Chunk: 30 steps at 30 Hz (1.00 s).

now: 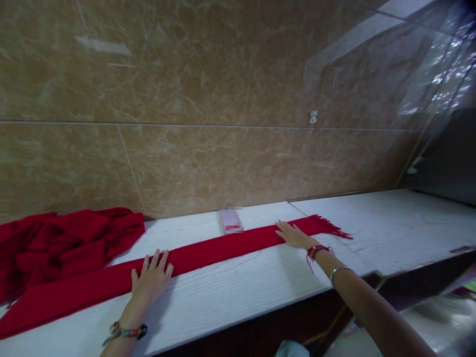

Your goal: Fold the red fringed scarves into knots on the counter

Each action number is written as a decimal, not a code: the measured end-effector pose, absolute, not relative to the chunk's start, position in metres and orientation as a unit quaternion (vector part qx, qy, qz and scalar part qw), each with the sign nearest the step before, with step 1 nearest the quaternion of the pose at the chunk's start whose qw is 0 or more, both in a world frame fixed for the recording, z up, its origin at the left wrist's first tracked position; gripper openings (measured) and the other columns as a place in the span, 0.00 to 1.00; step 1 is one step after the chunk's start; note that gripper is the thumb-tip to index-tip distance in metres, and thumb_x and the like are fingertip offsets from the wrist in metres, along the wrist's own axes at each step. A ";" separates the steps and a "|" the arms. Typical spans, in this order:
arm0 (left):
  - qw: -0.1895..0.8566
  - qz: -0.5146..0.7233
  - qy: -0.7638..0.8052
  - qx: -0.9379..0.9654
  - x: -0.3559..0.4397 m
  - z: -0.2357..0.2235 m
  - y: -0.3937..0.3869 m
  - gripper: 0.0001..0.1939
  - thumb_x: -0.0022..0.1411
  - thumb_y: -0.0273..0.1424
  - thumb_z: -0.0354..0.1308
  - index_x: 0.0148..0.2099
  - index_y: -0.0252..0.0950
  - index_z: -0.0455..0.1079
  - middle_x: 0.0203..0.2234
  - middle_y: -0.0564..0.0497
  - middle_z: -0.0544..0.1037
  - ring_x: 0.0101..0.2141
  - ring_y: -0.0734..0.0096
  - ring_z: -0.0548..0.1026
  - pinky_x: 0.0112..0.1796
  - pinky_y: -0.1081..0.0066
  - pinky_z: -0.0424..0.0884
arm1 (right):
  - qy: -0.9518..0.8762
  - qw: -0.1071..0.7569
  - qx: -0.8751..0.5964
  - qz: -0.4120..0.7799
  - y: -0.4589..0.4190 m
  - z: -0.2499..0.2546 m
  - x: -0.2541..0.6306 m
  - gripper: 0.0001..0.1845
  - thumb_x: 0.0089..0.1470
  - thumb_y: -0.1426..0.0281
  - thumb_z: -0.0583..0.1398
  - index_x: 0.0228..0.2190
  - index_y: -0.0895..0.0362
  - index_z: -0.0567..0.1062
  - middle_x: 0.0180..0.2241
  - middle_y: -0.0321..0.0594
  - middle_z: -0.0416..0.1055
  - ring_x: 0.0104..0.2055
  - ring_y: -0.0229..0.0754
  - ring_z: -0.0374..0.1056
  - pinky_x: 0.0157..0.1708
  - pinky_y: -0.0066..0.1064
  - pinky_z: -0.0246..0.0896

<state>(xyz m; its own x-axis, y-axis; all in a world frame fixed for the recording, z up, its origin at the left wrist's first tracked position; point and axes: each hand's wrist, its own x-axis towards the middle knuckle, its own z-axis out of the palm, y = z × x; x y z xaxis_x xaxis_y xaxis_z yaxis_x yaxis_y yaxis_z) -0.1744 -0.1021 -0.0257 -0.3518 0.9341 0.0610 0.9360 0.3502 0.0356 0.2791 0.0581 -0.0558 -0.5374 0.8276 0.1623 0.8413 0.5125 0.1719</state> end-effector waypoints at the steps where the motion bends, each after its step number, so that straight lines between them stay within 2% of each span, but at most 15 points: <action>1: 0.008 -0.031 -0.830 -0.557 -0.173 -0.025 -0.101 0.26 0.61 0.35 0.34 0.61 0.40 0.47 0.61 0.47 0.46 0.59 0.50 0.45 0.51 0.42 0.46 | -0.865 0.029 -0.486 -0.124 0.061 -0.055 0.286 0.20 0.58 0.71 0.43 0.48 0.57 0.67 0.55 0.53 0.55 0.58 0.56 0.48 0.45 0.61 0.50; 3: -0.008 -0.021 -0.839 -0.543 -0.163 -0.021 -0.097 0.26 0.61 0.36 0.34 0.62 0.38 0.45 0.61 0.43 0.44 0.58 0.48 0.44 0.50 0.42 0.47 | -0.862 0.042 -0.487 -0.133 0.063 -0.052 0.284 0.20 0.58 0.70 0.43 0.48 0.58 0.67 0.55 0.54 0.55 0.58 0.58 0.47 0.44 0.61 0.51; 5: -0.016 -0.006 -0.819 -0.574 -0.138 -0.016 -0.086 0.27 0.62 0.37 0.35 0.62 0.37 0.45 0.61 0.42 0.43 0.59 0.48 0.43 0.51 0.43 0.47 | -0.869 0.071 -0.470 -0.136 0.057 -0.046 0.260 0.22 0.59 0.66 0.44 0.51 0.59 0.62 0.57 0.54 0.52 0.59 0.55 0.45 0.47 0.56 0.52; 8: -0.002 -0.002 -0.726 -0.687 -0.078 -0.009 -0.063 0.27 0.61 0.39 0.36 0.61 0.39 0.46 0.61 0.46 0.42 0.59 0.53 0.40 0.52 0.46 0.45 | -0.900 0.146 -0.394 -0.113 0.045 -0.039 0.210 0.27 0.59 0.61 0.43 0.56 0.61 0.54 0.58 0.53 0.49 0.59 0.51 0.44 0.51 0.50 0.50; 12: 0.030 -0.035 -0.633 -0.772 -0.002 -0.014 -0.033 0.26 0.62 0.36 0.36 0.61 0.35 0.48 0.61 0.46 0.46 0.59 0.59 0.45 0.54 0.53 0.48 | -0.916 0.140 -0.363 -0.094 0.041 -0.042 0.187 0.27 0.59 0.61 0.43 0.56 0.61 0.52 0.57 0.53 0.50 0.59 0.49 0.44 0.51 0.49 0.50; 16: 0.062 -0.038 -0.619 -0.782 0.021 -0.028 -0.021 0.25 0.62 0.35 0.36 0.60 0.34 0.50 0.59 0.46 0.51 0.58 0.60 0.50 0.54 0.53 0.50 | -0.898 0.092 -0.415 -0.119 0.060 -0.055 0.249 0.24 0.59 0.64 0.43 0.55 0.60 0.56 0.57 0.52 0.52 0.59 0.48 0.47 0.50 0.48 0.51; 19: 0.068 -0.017 -0.618 -0.783 0.018 -0.032 -0.019 0.26 0.61 0.35 0.35 0.61 0.35 0.48 0.59 0.49 0.49 0.58 0.60 0.48 0.54 0.52 0.49 | -0.874 0.047 -0.463 -0.143 0.078 -0.059 0.320 0.20 0.58 0.69 0.46 0.51 0.56 0.63 0.57 0.46 0.52 0.59 0.49 0.45 0.50 0.49 0.52; 22: 0.073 0.002 -0.621 -0.781 0.015 -0.031 -0.018 0.27 0.61 0.35 0.34 0.61 0.34 0.47 0.60 0.50 0.48 0.59 0.61 0.48 0.54 0.53 0.49 | -0.848 0.030 -0.509 -0.142 0.094 -0.059 0.383 0.20 0.56 0.76 0.46 0.48 0.56 0.66 0.56 0.49 0.55 0.58 0.51 0.48 0.48 0.52 0.52; 24: 0.073 0.010 -0.623 -0.779 0.016 -0.029 -0.018 0.27 0.61 0.35 0.34 0.61 0.34 0.47 0.59 0.50 0.49 0.59 0.62 0.48 0.54 0.53 0.49 | -0.834 0.024 -0.533 -0.140 0.101 -0.059 0.409 0.20 0.55 0.78 0.45 0.46 0.56 0.68 0.53 0.49 0.59 0.57 0.49 0.51 0.48 0.49 0.53; 27: 0.072 0.015 -0.620 -0.781 0.019 -0.028 -0.017 0.27 0.61 0.35 0.34 0.61 0.34 0.47 0.59 0.49 0.49 0.59 0.61 0.48 0.54 0.53 0.49 | -0.824 0.027 -0.547 -0.147 0.102 -0.057 0.411 0.20 0.57 0.76 0.44 0.46 0.55 0.68 0.54 0.47 0.58 0.57 0.47 0.50 0.50 0.47 0.51; 30: 0.075 0.013 -0.617 -0.783 0.019 -0.028 -0.017 0.27 0.61 0.34 0.35 0.61 0.33 0.47 0.59 0.49 0.49 0.59 0.60 0.47 0.54 0.52 0.49 | -0.829 0.076 -0.531 -0.157 0.088 -0.056 0.369 0.22 0.59 0.66 0.43 0.52 0.61 0.61 0.57 0.52 0.52 0.59 0.51 0.45 0.52 0.50 0.47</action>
